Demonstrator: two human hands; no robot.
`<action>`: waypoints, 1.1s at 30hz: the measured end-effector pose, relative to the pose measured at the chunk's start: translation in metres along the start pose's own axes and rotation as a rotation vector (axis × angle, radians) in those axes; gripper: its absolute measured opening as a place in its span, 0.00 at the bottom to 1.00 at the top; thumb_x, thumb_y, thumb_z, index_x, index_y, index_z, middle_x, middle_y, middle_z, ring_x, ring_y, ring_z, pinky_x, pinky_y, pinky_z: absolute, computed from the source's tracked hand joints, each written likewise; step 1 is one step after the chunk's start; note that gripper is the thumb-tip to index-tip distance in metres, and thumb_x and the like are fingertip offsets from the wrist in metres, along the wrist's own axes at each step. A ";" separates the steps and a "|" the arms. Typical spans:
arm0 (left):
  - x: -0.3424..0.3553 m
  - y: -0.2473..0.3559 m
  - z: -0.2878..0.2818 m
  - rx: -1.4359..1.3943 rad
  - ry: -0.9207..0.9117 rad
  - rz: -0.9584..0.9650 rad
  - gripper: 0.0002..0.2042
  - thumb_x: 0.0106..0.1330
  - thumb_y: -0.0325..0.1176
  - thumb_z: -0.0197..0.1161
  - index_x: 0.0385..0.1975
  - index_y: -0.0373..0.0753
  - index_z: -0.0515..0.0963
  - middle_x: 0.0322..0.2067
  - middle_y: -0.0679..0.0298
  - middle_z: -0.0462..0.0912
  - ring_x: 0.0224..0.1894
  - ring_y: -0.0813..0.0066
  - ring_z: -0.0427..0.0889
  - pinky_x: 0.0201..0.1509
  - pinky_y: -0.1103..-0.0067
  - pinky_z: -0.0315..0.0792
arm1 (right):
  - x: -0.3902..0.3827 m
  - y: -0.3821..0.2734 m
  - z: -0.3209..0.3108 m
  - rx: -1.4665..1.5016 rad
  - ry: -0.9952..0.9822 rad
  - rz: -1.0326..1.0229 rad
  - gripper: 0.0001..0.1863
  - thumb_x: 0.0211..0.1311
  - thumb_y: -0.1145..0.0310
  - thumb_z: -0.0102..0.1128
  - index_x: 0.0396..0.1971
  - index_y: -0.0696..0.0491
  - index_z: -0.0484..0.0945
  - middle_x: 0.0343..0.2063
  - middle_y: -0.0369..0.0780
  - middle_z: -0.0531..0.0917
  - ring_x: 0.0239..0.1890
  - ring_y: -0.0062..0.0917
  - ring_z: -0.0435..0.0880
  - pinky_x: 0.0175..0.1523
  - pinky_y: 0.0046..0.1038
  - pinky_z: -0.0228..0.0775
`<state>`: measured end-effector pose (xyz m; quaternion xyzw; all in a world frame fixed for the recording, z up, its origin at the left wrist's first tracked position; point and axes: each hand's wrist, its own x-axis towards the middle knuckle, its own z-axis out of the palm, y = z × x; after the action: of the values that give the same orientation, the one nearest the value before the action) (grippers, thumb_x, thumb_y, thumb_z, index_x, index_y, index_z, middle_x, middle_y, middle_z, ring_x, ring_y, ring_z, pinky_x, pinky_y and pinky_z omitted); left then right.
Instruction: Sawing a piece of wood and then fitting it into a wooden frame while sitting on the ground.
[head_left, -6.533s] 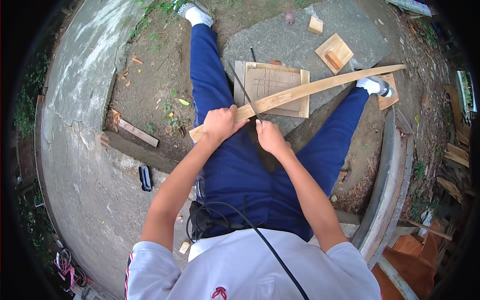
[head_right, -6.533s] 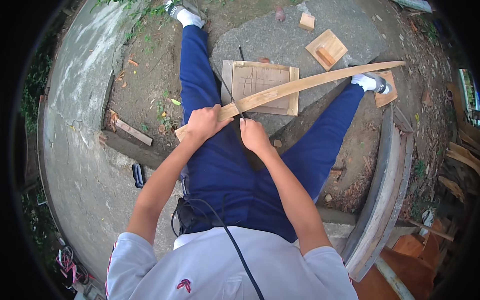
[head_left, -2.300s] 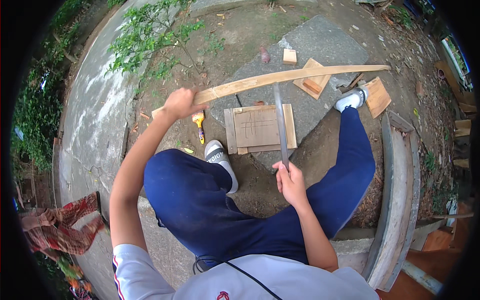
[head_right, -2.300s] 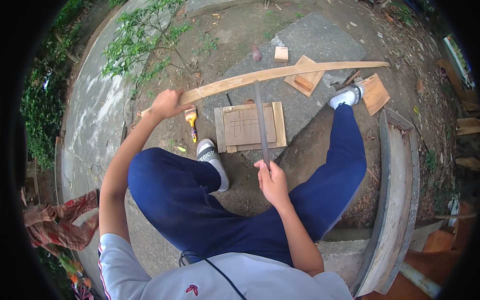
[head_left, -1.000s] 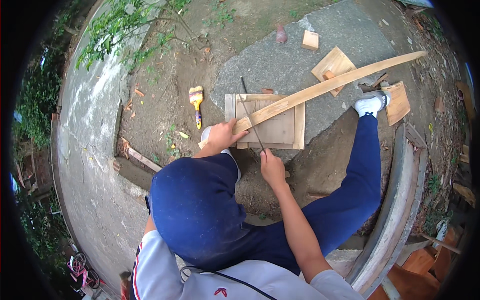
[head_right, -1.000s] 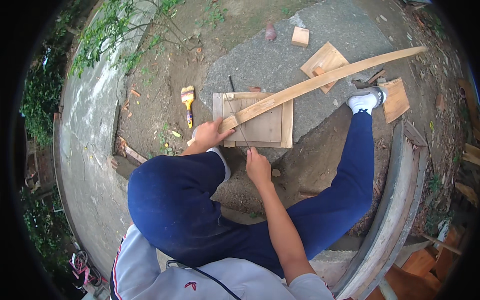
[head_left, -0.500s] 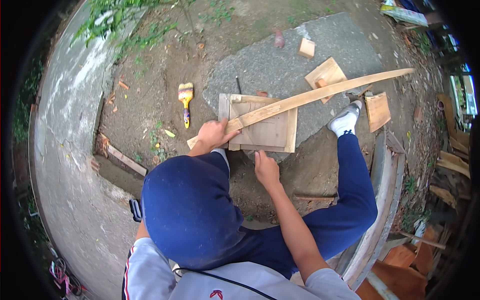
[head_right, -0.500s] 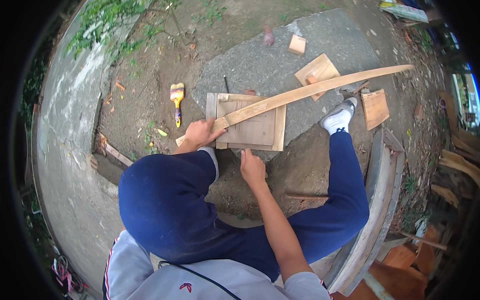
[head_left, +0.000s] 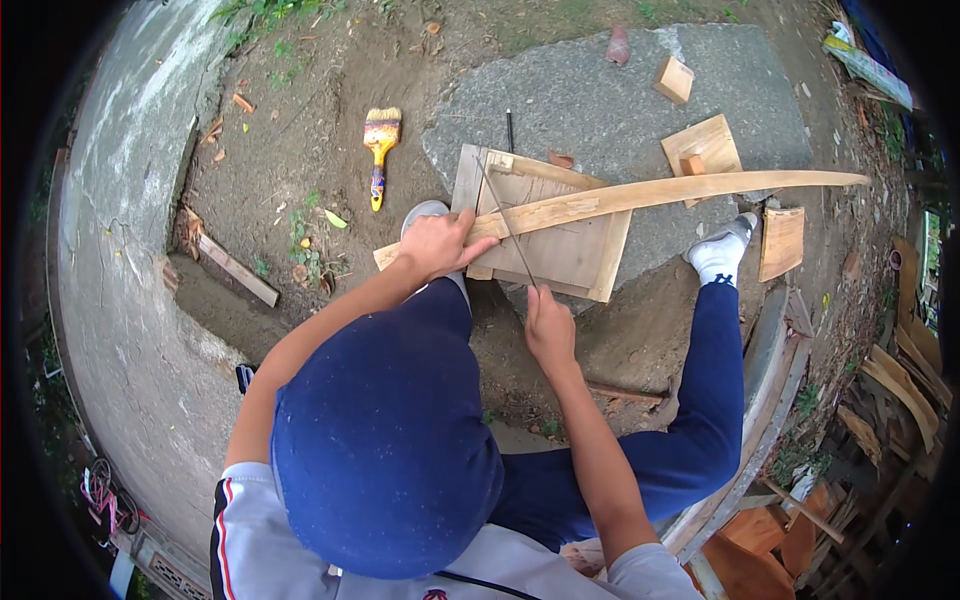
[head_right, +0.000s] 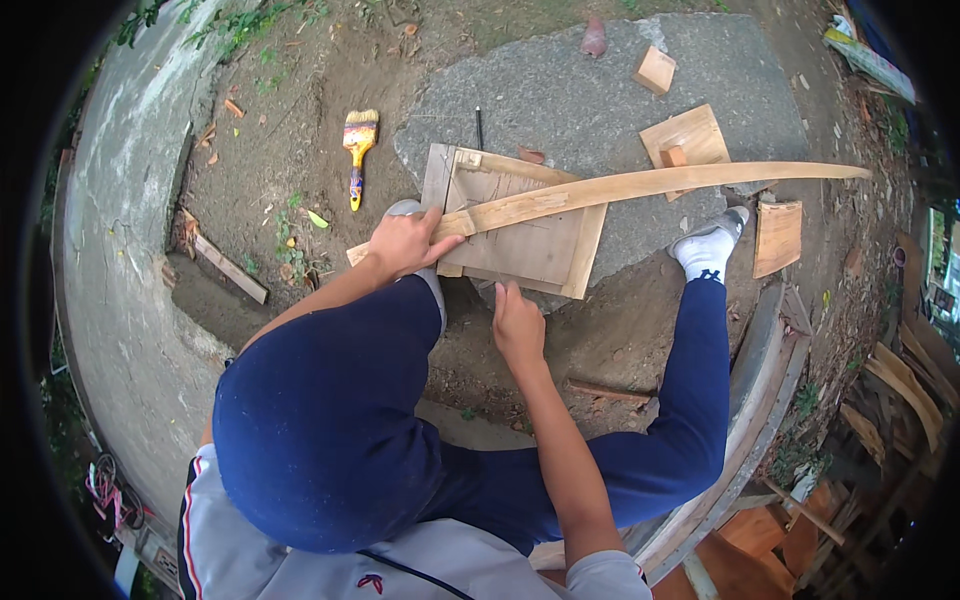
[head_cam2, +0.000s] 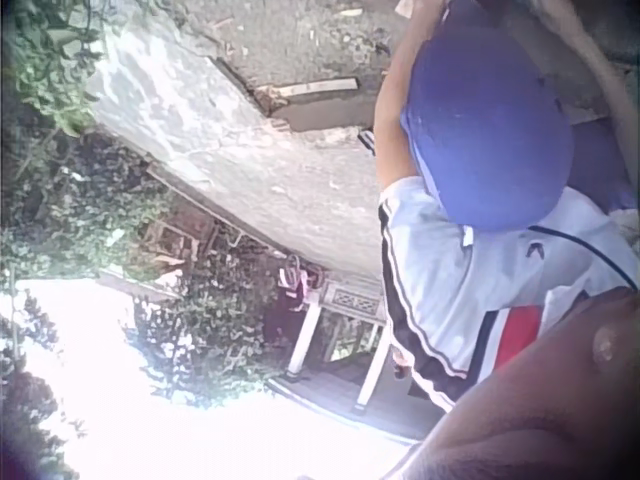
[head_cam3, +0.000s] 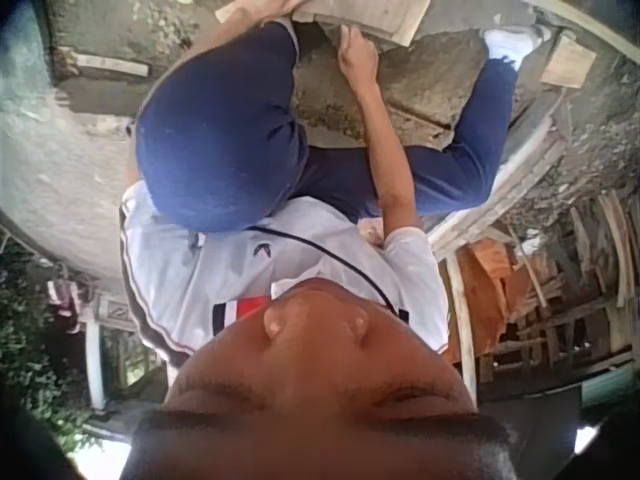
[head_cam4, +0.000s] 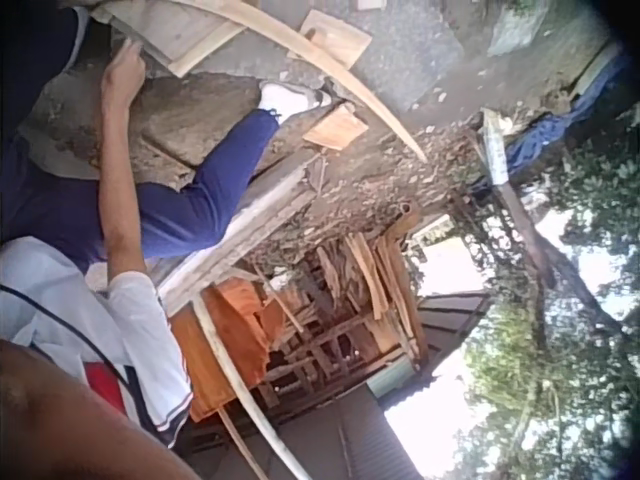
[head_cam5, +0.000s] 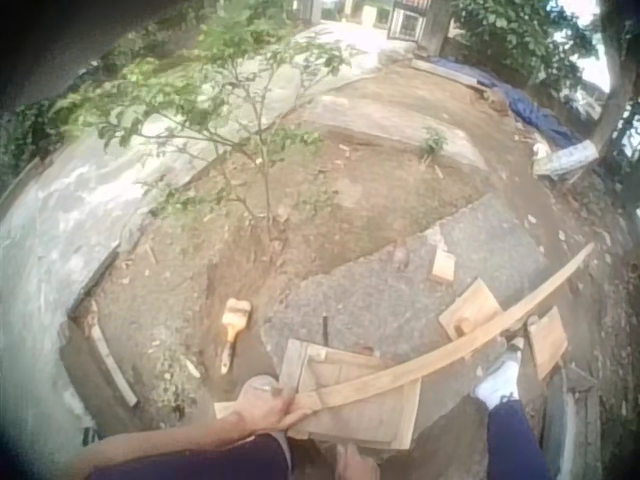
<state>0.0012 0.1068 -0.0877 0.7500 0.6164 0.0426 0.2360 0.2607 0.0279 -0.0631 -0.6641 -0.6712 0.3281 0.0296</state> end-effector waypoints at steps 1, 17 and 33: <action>0.000 0.000 0.000 0.001 0.000 0.002 0.33 0.74 0.69 0.57 0.41 0.36 0.79 0.23 0.48 0.88 0.27 0.48 0.90 0.34 0.57 0.84 | 0.000 -0.001 0.000 -0.005 -0.002 -0.003 0.20 0.85 0.56 0.49 0.38 0.57 0.76 0.27 0.59 0.85 0.35 0.63 0.86 0.41 0.61 0.77; -0.001 -0.002 0.007 -0.015 0.063 0.007 0.32 0.73 0.68 0.60 0.38 0.38 0.79 0.22 0.50 0.87 0.25 0.48 0.89 0.31 0.58 0.83 | -0.012 0.002 0.006 -0.071 -0.172 0.131 0.17 0.84 0.60 0.50 0.39 0.58 0.78 0.27 0.59 0.86 0.34 0.62 0.87 0.41 0.60 0.78; -0.001 -0.002 0.009 -0.001 0.041 0.006 0.33 0.73 0.70 0.58 0.40 0.38 0.79 0.24 0.50 0.87 0.26 0.49 0.90 0.31 0.59 0.83 | -0.012 0.002 -0.004 0.080 -0.014 -0.139 0.17 0.84 0.61 0.50 0.41 0.59 0.81 0.29 0.62 0.85 0.37 0.63 0.86 0.44 0.62 0.78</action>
<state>0.0023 0.1035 -0.0961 0.7505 0.6190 0.0590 0.2237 0.2658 0.0182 -0.0564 -0.6117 -0.7023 0.3566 0.0740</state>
